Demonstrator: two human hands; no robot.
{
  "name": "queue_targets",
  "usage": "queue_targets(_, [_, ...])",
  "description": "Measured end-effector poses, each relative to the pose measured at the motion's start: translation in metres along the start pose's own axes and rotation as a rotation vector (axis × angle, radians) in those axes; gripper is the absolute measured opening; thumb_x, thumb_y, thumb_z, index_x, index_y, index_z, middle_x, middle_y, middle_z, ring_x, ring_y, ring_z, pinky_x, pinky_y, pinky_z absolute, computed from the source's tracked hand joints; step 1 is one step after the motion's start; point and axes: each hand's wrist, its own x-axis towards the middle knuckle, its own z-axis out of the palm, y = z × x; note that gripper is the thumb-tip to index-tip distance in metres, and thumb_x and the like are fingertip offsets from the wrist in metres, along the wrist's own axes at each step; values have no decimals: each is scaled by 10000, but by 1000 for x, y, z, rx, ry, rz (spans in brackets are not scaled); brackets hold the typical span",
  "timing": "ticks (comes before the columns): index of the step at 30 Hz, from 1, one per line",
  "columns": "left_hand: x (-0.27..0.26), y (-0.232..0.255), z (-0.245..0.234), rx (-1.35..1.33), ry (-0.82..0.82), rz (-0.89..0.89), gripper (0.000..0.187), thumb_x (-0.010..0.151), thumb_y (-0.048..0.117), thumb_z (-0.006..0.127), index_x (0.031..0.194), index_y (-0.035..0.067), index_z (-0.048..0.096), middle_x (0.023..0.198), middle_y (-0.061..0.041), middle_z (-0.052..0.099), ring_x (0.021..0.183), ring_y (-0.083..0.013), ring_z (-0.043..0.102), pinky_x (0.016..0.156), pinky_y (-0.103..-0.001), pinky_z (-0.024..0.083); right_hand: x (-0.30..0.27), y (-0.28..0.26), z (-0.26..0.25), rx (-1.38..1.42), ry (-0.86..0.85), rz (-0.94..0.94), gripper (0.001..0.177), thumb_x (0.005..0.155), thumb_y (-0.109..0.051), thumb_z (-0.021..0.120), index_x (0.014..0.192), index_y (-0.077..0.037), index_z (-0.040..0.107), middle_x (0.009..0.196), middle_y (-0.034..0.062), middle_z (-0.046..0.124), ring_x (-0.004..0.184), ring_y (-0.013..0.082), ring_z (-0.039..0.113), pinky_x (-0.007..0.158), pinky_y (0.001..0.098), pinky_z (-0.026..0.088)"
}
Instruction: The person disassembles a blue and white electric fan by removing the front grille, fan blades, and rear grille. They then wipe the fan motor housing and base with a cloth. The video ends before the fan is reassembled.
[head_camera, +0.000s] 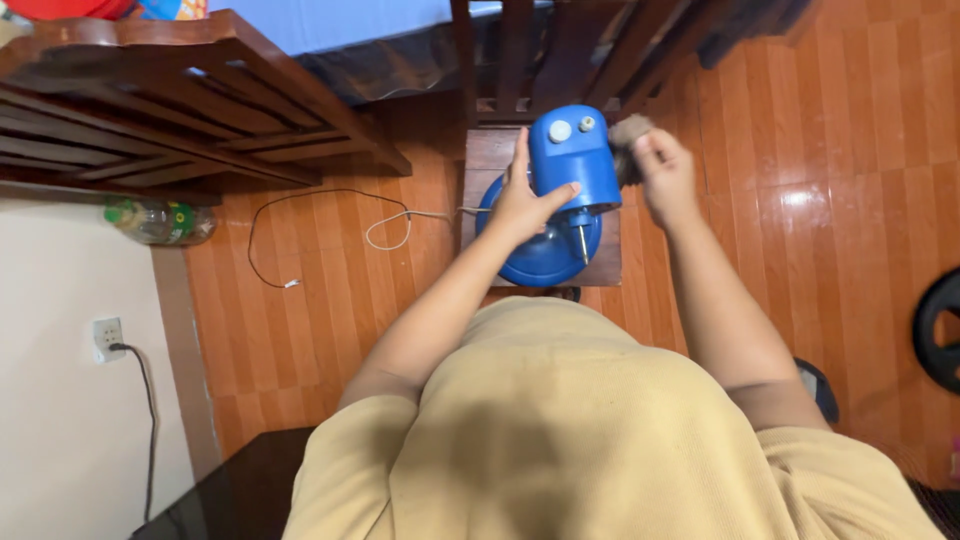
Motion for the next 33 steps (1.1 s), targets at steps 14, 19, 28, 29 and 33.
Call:
queue_targets(14, [16, 12, 13, -105, 12, 58, 1226, 818, 370, 776, 1614, 151, -131, 1459, -229, 529, 1281, -307, 615, 1041, -370, 516, 5, -17, 42, 598, -143, 535, 621, 1061, -399, 427, 1545, -11, 413, 1569, 171, 458, 1415, 258, 467, 1164, 388, 383])
queue_targets(19, [7, 12, 14, -102, 84, 167, 1146, 870, 317, 796, 1640, 148, -35, 1465, -216, 564, 1305, -297, 620, 1084, -371, 495, -8, -26, 49, 622, -122, 539, 609, 1069, -400, 396, 1586, -83, 344, 1565, 121, 470, 1393, 251, 501, 1152, 388, 423])
queue_targets(28, [16, -8, 10, -33, 79, 296, 1066, 931, 254, 764, 1670, 145, 4, 1529, -216, 522, 1399, -293, 538, 1145, -386, 435, -29, -30, 39, -509, -374, -33, 719, 956, -103, 412, 1653, -122, 239, 1739, 202, 115, 1603, 343, 58, 1285, 426, 111])
queue_targets(29, [15, -10, 12, -66, 75, 305, 1059, 926, 255, 747, 1672, 141, 4, 1524, -210, 537, 1389, -291, 558, 1144, -383, 444, -23, -28, 37, -402, -373, -1, 687, 998, -146, 406, 1657, -110, 214, 1739, 215, 95, 1608, 342, 75, 1284, 420, 122])
queue_targets(33, [9, -10, 15, -124, 122, 233, 1056, 904, 311, 770, 1643, 128, 39, 1490, -223, 546, 1342, -306, 591, 1110, -393, 479, -11, -18, 37, 281, -266, 605, 629, 1033, -306, 343, 1629, -156, 207, 1693, 188, 303, 1552, 322, 305, 1228, 384, 256])
